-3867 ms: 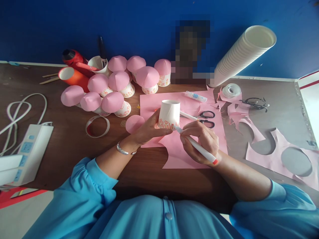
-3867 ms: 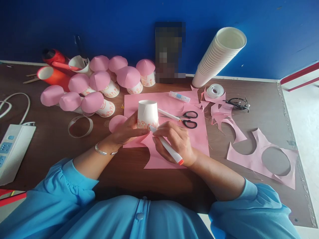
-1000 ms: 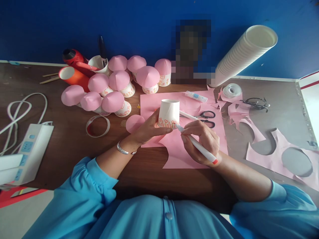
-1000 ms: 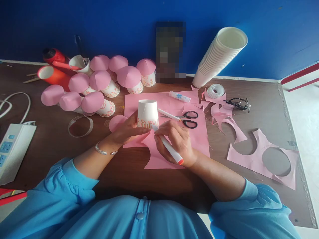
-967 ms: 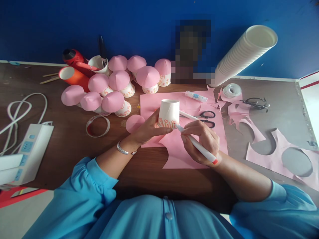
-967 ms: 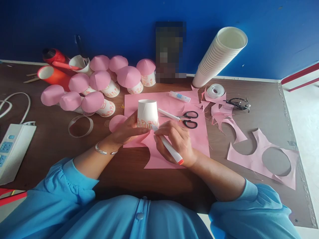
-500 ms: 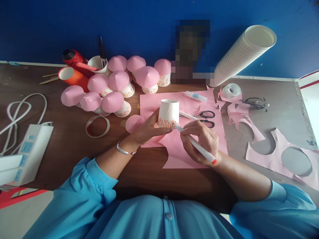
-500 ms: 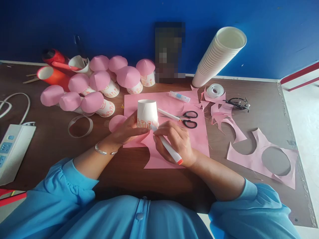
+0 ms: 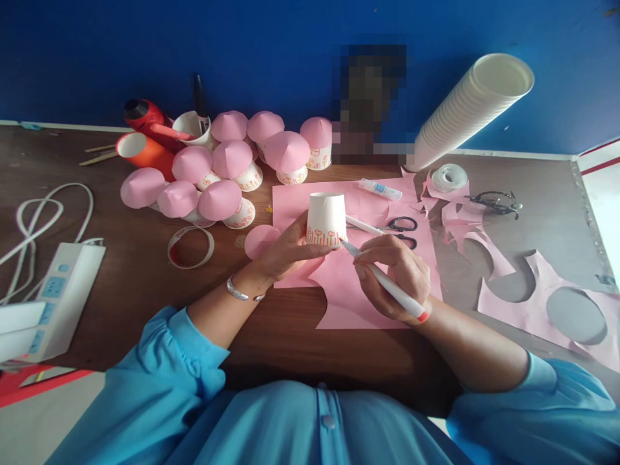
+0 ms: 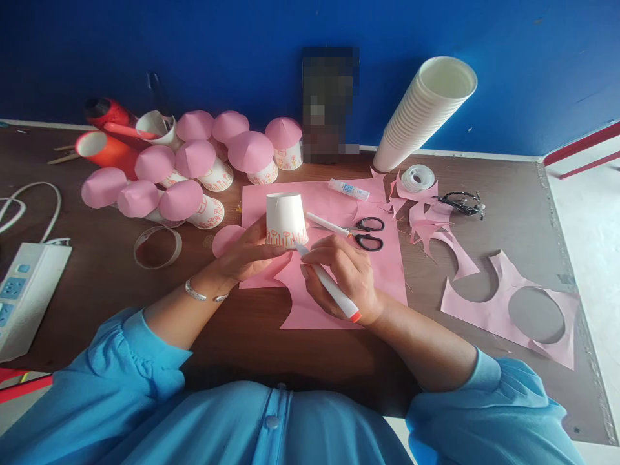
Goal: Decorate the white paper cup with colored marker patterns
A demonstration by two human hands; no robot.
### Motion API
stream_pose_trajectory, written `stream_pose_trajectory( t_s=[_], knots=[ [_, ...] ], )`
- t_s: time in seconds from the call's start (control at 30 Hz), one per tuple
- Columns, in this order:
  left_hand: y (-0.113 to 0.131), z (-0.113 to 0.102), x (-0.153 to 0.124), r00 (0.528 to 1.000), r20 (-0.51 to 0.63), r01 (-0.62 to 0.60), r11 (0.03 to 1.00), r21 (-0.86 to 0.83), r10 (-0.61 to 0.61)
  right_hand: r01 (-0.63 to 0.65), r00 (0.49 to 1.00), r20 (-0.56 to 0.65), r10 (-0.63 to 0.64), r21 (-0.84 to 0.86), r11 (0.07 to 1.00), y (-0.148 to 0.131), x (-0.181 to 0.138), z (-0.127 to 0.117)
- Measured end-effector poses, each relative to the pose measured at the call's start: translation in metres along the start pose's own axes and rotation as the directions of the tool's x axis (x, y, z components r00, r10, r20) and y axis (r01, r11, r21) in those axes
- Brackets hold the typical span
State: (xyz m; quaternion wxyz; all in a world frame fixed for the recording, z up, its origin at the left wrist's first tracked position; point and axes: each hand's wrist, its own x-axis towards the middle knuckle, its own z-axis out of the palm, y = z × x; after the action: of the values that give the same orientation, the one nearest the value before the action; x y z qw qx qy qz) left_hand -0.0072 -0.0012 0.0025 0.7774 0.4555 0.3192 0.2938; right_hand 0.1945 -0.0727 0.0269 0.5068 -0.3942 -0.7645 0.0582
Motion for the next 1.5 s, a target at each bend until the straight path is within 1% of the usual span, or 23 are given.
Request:
stream_pose_trajectory(
  t_s=[0.1,0.27,0.5,0.6,0.73,0.97,1.23,1.4,1.5],
  knots=[
    [0.0002,0.0005,-0.0002,1.000,-0.001,0.011,1.000,-0.005,-0.011,-0.004,1.000,-0.003,0.004,0.009,1.000,0.0005,-0.0004,0.0007],
    [-0.0040,-0.0016,0.0007,1.000,0.020,-0.001,0.997,-0.079,0.003,-0.007,1.000,0.004,0.007,0.015,1.000,0.0000,-0.0002,0.0008],
    [-0.0020,-0.0003,-0.0003,0.998,0.065,0.015,0.985,-0.172,-0.004,0.013,1.000,0.016,-0.014,0.059,0.998,-0.0002,0.0004,0.0005],
    [-0.0025,-0.0006,-0.0003,0.998,0.064,0.018,0.985,-0.171,-0.008,0.024,1.000,0.003,-0.024,0.066,0.998,0.0004,0.0000,0.0009],
    [-0.0043,-0.0012,0.0008,0.999,0.053,0.019,0.985,-0.171,-0.010,0.015,1.000,0.023,-0.017,0.078,0.997,0.0004,-0.0006,0.0017],
    [-0.0019,0.0006,0.0012,0.999,0.029,0.019,0.994,-0.107,-0.016,-0.008,0.999,0.036,0.006,0.068,0.998,-0.0003,-0.0018,0.0025],
    [-0.0025,-0.0002,0.0015,0.998,0.057,0.020,0.994,-0.103,-0.014,-0.012,0.999,0.039,0.009,0.086,0.996,-0.0011,-0.0026,0.0029],
    [-0.0025,-0.0006,0.0003,0.999,0.041,0.030,0.996,-0.082,-0.026,-0.006,0.999,0.039,0.003,0.080,0.997,-0.0008,-0.0021,0.0035],
    [-0.0017,0.0005,-0.0005,0.997,0.062,0.049,0.996,-0.068,-0.045,-0.013,0.998,0.064,0.006,0.098,0.995,-0.0012,-0.0028,0.0035]
  ],
)
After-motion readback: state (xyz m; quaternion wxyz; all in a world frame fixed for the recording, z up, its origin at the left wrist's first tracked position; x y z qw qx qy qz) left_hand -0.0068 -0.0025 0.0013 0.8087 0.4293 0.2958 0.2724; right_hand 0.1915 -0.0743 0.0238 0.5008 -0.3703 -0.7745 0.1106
